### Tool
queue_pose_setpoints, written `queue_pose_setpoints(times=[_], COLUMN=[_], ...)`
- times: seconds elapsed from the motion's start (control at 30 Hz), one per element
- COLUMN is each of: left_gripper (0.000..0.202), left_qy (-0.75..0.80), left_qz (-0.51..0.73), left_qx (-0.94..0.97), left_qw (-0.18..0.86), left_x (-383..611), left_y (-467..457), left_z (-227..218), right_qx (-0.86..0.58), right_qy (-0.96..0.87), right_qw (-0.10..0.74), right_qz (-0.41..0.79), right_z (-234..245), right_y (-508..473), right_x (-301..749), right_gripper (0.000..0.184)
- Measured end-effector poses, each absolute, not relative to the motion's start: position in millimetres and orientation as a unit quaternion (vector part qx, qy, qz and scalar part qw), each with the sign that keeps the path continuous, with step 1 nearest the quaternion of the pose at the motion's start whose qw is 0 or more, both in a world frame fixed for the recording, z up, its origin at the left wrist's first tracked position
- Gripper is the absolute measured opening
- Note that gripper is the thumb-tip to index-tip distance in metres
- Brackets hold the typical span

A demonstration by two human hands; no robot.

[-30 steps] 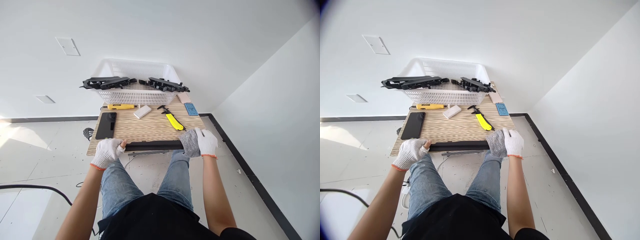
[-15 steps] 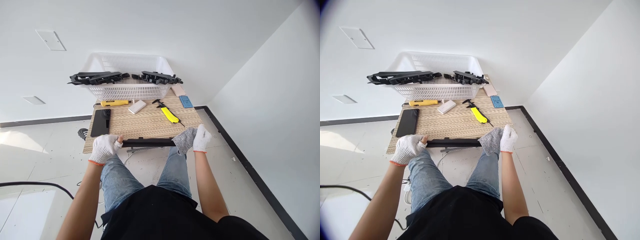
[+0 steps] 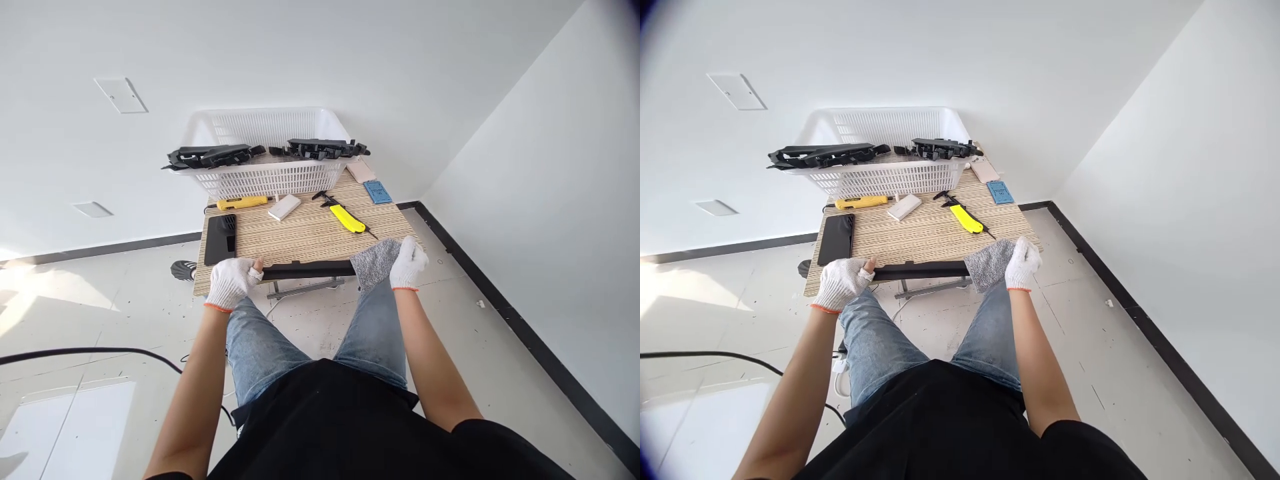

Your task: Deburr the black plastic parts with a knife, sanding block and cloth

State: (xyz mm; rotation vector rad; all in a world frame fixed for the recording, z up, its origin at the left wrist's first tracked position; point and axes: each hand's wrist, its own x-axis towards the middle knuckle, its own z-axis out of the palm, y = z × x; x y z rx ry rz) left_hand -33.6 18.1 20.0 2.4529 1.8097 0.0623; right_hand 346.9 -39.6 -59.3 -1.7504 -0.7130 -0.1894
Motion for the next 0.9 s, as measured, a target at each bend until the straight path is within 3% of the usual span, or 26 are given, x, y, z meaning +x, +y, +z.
queue_pose_setpoints(times=[0.53, 0.9], left_gripper=[0.061, 0.06], left_qy=[0.593, 0.598], left_qz=[0.055, 0.056], left_qx=[0.803, 0.797], left_qw=[0.031, 0.06], left_x=[-36.5, -37.0], left_y=[17.8, 17.8], left_z=[12.2, 16.0], right_qx=[-0.76, -0.774], right_qy=[-0.371, -0.395], right_qw=[0.519, 0.488], right_qz=[-0.122, -0.087], right_z=[-57.8, -53.1], right_y=[-49.0, -51.8], right_x=[342.2, 348.3], right_gripper=[0.057, 0.052])
